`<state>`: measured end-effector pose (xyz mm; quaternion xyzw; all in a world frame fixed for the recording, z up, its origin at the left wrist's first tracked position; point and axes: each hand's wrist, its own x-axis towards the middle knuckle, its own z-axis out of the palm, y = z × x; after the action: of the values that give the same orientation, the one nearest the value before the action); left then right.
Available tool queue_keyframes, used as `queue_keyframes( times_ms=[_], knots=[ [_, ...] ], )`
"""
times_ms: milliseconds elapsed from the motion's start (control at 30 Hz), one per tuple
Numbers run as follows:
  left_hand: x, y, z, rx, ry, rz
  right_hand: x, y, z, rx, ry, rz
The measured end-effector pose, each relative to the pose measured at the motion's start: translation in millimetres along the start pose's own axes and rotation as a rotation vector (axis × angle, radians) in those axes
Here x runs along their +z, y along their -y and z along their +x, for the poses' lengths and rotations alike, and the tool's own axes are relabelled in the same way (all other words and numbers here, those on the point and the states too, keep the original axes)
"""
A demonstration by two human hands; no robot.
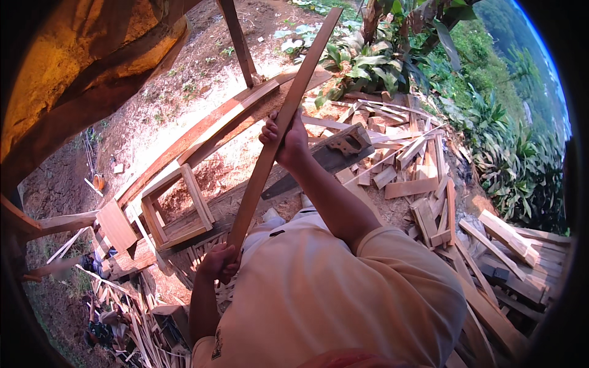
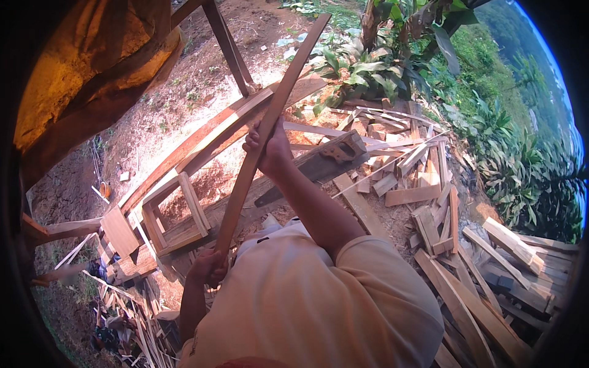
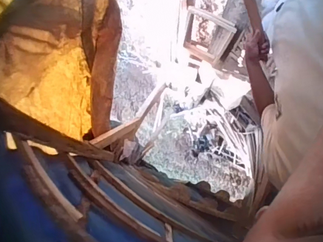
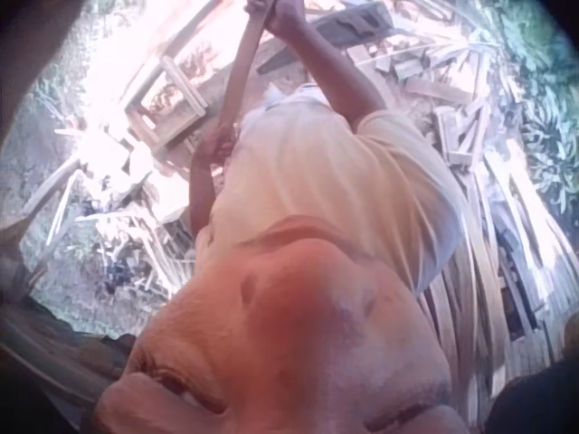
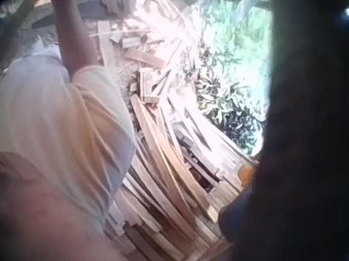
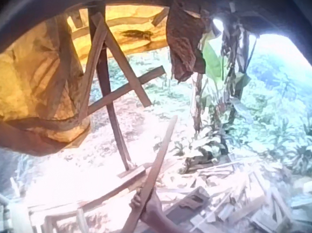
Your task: The person uses a hand saw to cut a wooden plank resting on a wooden frame. They position the plank, saw through it, and then inspect the cut piece.
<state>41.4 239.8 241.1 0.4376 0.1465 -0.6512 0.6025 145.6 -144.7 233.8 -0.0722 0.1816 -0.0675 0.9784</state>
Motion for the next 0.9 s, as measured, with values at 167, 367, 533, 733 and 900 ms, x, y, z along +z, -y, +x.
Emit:
queue_keyframes(
  times_ms=[167, 367, 533, 733, 900],
  knots=[
    [-14, -34, -10, 0.0, 0.023, 0.105, 18, -1, -6, -0.123, -0.083, -0.057],
    [-16, -57, -7, 0.03, -0.06, 0.367, 11, 7, -29, -0.259, -0.029, 0.013],
    [-9, -72, 7, -0.042, -0.02, 0.413, 6, 24, -65, -0.388, -0.038, -0.007],
    [15, -71, 26, -0.079, 0.05, 0.504, -25, 49, -101, -0.513, -0.065, -0.008],
    [32, -63, 44, -0.081, 0.056, 0.546, -61, 63, -129, -0.575, -0.252, -0.156]
  ],
)
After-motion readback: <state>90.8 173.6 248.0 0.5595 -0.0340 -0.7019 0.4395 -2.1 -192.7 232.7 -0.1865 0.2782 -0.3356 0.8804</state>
